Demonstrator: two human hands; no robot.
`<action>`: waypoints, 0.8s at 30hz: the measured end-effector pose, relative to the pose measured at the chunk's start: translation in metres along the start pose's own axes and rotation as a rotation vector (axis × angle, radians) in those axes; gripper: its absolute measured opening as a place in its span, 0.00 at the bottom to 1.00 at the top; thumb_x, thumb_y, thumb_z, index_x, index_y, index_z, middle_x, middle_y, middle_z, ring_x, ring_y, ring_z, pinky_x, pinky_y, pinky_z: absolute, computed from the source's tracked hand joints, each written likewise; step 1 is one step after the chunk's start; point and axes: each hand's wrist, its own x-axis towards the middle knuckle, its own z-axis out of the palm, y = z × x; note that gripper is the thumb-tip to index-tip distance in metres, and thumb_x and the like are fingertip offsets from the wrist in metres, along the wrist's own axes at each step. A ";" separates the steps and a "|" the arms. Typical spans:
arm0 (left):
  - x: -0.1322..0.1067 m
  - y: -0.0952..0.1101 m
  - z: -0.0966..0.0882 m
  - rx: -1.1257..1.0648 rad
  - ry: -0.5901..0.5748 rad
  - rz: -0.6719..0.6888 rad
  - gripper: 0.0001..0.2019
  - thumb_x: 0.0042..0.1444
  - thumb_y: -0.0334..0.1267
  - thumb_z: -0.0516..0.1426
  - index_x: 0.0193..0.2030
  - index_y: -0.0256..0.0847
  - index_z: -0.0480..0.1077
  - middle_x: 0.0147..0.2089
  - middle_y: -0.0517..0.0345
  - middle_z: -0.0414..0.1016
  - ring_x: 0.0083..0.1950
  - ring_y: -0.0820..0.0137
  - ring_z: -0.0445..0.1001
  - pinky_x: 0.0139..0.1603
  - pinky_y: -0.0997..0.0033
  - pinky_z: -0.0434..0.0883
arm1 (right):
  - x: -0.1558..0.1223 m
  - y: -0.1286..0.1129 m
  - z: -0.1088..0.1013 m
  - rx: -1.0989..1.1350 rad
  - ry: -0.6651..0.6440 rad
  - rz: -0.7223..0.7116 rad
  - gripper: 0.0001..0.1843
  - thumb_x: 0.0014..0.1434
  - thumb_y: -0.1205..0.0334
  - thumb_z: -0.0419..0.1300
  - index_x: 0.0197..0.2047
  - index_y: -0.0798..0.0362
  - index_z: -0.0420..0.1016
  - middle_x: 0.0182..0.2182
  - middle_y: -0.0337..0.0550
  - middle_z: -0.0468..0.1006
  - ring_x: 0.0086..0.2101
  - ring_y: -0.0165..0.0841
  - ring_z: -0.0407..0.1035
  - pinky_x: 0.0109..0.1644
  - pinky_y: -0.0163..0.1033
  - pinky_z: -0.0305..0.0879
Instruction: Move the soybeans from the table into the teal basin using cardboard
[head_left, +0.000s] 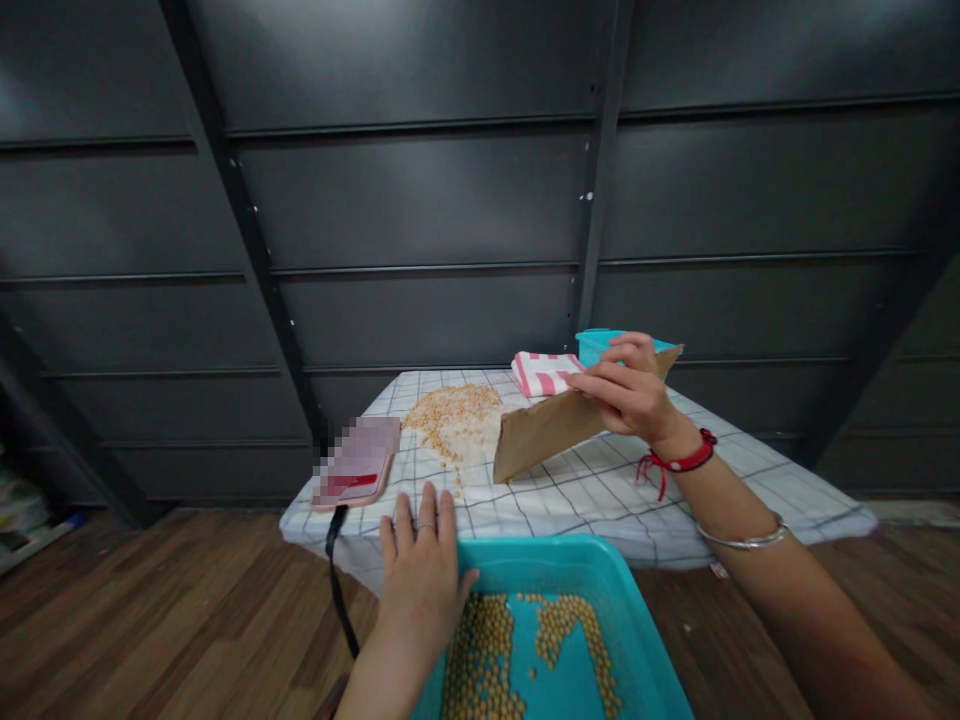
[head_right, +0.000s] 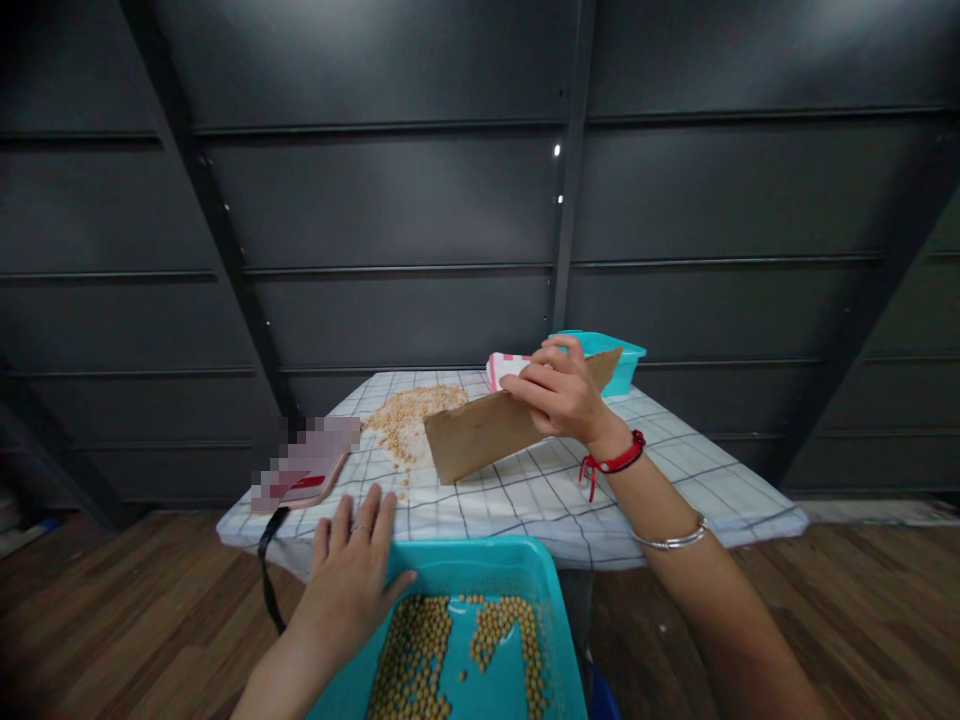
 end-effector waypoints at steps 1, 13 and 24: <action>0.000 -0.001 0.001 -0.005 0.016 0.008 0.33 0.51 0.39 0.51 0.64 0.32 0.50 0.67 0.41 0.48 0.65 0.42 0.47 0.61 0.40 0.53 | 0.001 -0.001 -0.001 0.001 -0.002 0.006 0.13 0.55 0.69 0.50 0.38 0.45 0.71 0.25 0.35 0.73 0.32 0.32 0.59 0.44 0.45 0.55; -0.002 -0.002 -0.004 -0.034 -0.028 -0.012 0.34 0.51 0.38 0.52 0.64 0.31 0.49 0.67 0.39 0.47 0.66 0.42 0.46 0.61 0.40 0.52 | -0.001 -0.008 -0.019 -0.072 -0.048 0.076 0.12 0.56 0.68 0.51 0.35 0.45 0.74 0.25 0.37 0.74 0.31 0.33 0.60 0.43 0.47 0.56; -0.002 -0.005 -0.004 -0.051 -0.033 -0.011 0.34 0.51 0.39 0.53 0.64 0.31 0.50 0.67 0.39 0.48 0.66 0.42 0.46 0.62 0.41 0.52 | -0.001 -0.013 -0.028 -0.047 0.024 0.017 0.10 0.55 0.70 0.54 0.37 0.48 0.72 0.24 0.36 0.73 0.30 0.32 0.60 0.41 0.44 0.58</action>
